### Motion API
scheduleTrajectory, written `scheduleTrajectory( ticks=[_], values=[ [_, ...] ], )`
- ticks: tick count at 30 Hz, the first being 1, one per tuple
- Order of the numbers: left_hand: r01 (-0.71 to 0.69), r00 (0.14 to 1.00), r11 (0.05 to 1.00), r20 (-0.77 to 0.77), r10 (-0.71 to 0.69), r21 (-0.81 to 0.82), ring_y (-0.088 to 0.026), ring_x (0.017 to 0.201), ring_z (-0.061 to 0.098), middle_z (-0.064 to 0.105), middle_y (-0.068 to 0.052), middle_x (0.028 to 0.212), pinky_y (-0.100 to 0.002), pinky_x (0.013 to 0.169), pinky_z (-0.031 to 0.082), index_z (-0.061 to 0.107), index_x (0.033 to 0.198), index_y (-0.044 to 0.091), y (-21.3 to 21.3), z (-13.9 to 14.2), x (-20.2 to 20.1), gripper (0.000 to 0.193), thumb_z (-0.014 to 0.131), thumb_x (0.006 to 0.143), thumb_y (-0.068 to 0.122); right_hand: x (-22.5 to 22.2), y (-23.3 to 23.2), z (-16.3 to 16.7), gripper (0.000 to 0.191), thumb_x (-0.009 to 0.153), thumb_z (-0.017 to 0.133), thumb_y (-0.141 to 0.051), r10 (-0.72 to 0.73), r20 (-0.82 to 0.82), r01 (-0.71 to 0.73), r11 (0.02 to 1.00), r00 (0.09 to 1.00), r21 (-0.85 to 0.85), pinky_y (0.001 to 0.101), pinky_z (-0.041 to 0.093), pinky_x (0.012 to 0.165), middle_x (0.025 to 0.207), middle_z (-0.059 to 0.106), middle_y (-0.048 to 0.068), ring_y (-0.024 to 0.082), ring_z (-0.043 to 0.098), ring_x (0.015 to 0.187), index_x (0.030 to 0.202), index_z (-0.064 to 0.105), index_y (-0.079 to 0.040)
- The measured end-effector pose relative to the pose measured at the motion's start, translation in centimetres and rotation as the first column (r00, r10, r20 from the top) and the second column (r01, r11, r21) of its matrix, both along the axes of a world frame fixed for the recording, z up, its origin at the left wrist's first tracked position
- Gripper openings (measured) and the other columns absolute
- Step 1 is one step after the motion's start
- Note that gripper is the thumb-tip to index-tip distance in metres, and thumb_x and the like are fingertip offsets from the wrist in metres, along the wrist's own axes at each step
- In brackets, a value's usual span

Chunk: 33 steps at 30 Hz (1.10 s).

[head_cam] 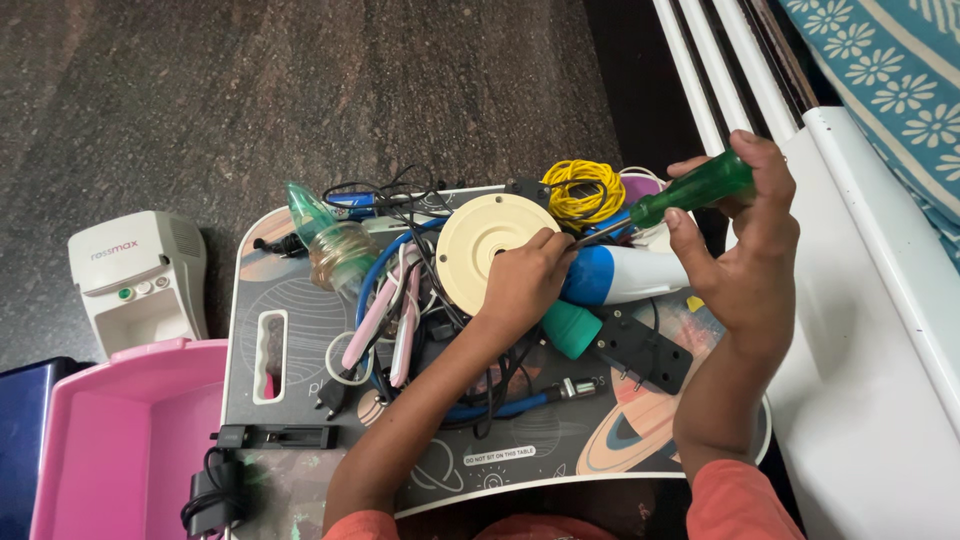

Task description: The person holds a round beige appliance base on a small table and uses a green-handled screwdriver to drive screws into it, steadying the base with the other hand. They reposition the base and continue driving screws at different points around it throughout the clip.

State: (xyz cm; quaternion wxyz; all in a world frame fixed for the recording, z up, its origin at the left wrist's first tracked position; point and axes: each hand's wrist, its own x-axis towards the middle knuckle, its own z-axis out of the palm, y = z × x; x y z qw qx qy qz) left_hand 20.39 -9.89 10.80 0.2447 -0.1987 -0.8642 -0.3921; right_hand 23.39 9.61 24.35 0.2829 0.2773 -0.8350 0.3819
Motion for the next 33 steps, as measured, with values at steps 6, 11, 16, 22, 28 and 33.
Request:
scheduleTrajectory(
  ticks=[6,11,16,22,28,33],
  values=[
    [0.054,0.997,0.992,0.045,-0.060,0.118,-0.032,0.076,0.070,0.070,-0.009,0.093,-0.043,0.066,0.055,0.071,0.103,0.008,-0.4,0.3,-0.3,0.016,0.070,0.092,0.019,-0.1,-0.2,0.1,0.071,0.103,0.070,0.009,0.012,0.011,-0.012,1.000,1.000,-0.017,0.0310,0.058,0.099,0.122,0.070,0.018,0.022,0.073,0.110,0.157,0.028,-0.012],
    [0.079,0.993,0.982,0.077,-0.093,0.171,-0.032,0.079,0.071,0.072,-0.009,0.097,-0.042,0.068,0.055,0.072,0.102,0.007,-0.7,0.4,-0.5,0.016,0.072,0.090,0.017,-0.1,-0.2,0.2,0.072,0.104,0.070,0.010,0.012,-0.008,-0.012,1.000,1.000,-0.007,0.0315,0.057,0.101,0.123,0.070,0.019,0.022,0.073,0.110,0.157,0.028,-0.012],
    [0.095,0.992,0.977,0.069,-0.110,0.192,-0.032,0.079,0.071,0.072,-0.008,0.097,-0.042,0.069,0.055,0.072,0.103,0.007,-0.8,0.4,-0.3,0.016,0.072,0.090,0.017,0.0,-0.2,0.0,0.071,0.104,0.070,0.010,0.005,-0.018,-0.005,1.000,1.000,-0.001,0.0307,0.057,0.099,0.123,0.070,0.019,0.022,0.073,0.109,0.157,0.028,-0.012],
    [0.118,0.987,0.975,0.083,-0.136,0.190,-0.030,0.077,0.071,0.070,-0.007,0.099,-0.041,0.067,0.055,0.071,0.105,0.009,-1.0,0.5,0.1,0.015,0.072,0.091,0.016,0.3,-0.3,-0.6,0.071,0.106,0.069,0.010,0.025,-0.003,-0.025,1.000,1.000,-0.017,0.0330,0.058,0.105,0.123,0.070,0.020,0.023,0.073,0.112,0.158,0.027,-0.013],
    [0.152,0.988,0.953,-0.024,-0.151,0.263,-0.024,0.075,0.071,0.068,-0.006,0.110,-0.037,0.066,0.056,0.068,0.110,0.009,-1.0,0.7,0.4,0.017,0.072,0.094,0.013,0.0,-0.2,-0.8,0.072,0.106,0.069,0.009,0.047,-0.006,-0.048,0.999,0.999,-0.025,0.0354,0.059,0.107,0.125,0.069,0.021,0.024,0.072,0.114,0.159,0.026,-0.013],
    [0.135,0.988,0.953,0.030,-0.149,0.270,-0.022,0.071,0.071,0.069,-0.006,0.105,-0.037,0.065,0.056,0.069,0.107,0.008,-0.9,0.5,0.3,0.018,0.074,0.091,0.015,0.1,-0.2,-0.9,0.072,0.106,0.069,0.008,0.038,-0.008,-0.039,0.999,0.999,-0.017,0.0348,0.059,0.106,0.125,0.069,0.020,0.023,0.073,0.114,0.160,0.025,-0.014]
  ],
)
